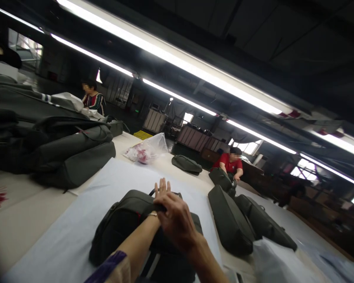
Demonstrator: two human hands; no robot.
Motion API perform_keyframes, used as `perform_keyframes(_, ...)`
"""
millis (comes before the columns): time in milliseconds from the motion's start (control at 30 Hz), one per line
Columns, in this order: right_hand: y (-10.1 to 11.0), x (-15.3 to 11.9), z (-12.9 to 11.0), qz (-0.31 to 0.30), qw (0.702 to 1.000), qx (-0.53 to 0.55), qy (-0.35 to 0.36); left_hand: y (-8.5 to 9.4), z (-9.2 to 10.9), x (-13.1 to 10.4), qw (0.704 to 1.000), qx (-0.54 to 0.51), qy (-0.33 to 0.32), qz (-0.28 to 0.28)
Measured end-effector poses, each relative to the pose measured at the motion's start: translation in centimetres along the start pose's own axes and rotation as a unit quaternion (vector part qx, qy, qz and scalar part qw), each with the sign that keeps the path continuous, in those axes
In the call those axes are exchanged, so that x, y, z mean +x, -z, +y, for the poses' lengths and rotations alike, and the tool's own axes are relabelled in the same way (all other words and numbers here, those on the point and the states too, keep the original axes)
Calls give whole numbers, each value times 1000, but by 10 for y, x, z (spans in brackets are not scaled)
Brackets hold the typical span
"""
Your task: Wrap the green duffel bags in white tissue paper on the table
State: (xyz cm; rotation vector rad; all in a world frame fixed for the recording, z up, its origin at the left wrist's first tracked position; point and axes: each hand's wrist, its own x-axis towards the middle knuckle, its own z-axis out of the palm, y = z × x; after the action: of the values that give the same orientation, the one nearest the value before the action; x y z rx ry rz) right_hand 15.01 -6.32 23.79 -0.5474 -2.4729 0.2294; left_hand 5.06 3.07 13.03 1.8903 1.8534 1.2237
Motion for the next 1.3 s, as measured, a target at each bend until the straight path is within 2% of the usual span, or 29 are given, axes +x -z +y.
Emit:
perform_keyframes(100,0,-22,7,-4,999,-11,50,-15,-20,29,988,87,129,-1)
perform_keyframes(200,3,-39,16,22,997,12,76,-27,-34,48,970,147,191,-42)
perform_keyframes(300,11,-43,30,60,995,81,17,-29,-39,61,959,182,201,-86)
perform_keyframes(400,22,-34,59,122,977,150,-90,-21,-25,62,965,187,154,-103)
perform_keyframes(500,28,-18,100,160,937,234,-204,-9,2,35,981,164,70,-82)
perform_keyframes(567,27,-8,128,157,911,287,-250,-2,15,-2,988,136,-1,-74)
perform_keyframes(600,25,-4,141,149,901,309,-267,0,15,-25,989,120,-39,-74)
perform_keyframes(633,21,0,153,144,891,326,-282,0,12,-51,986,105,-107,-68)
perform_keyframes(733,9,9,183,128,872,329,-340,-4,-24,-126,963,109,-243,-53)
perform_keyframes(800,0,14,199,101,887,255,-372,-10,-58,-167,946,137,-288,-59)
perform_keyframes(867,-11,15,213,67,904,157,-392,-13,-89,-194,933,173,-309,-67)
perform_keyframes(933,-24,12,223,38,910,91,-402,-14,-110,-206,924,203,-315,-78)
perform_keyframes(1000,-36,2,229,6,909,76,-409,-16,-119,-207,922,220,-309,-80)
perform_keyframes(1100,-46,-23,233,-55,909,79,-405,-22,-119,-199,927,222,-298,-50)
perform_keyframes(1200,-43,-55,237,-120,922,39,-367,-27,-115,-193,930,217,-295,-23)
perform_keyframes(1300,-36,-87,241,-134,919,-22,-371,-27,-115,-191,933,208,-292,-28)
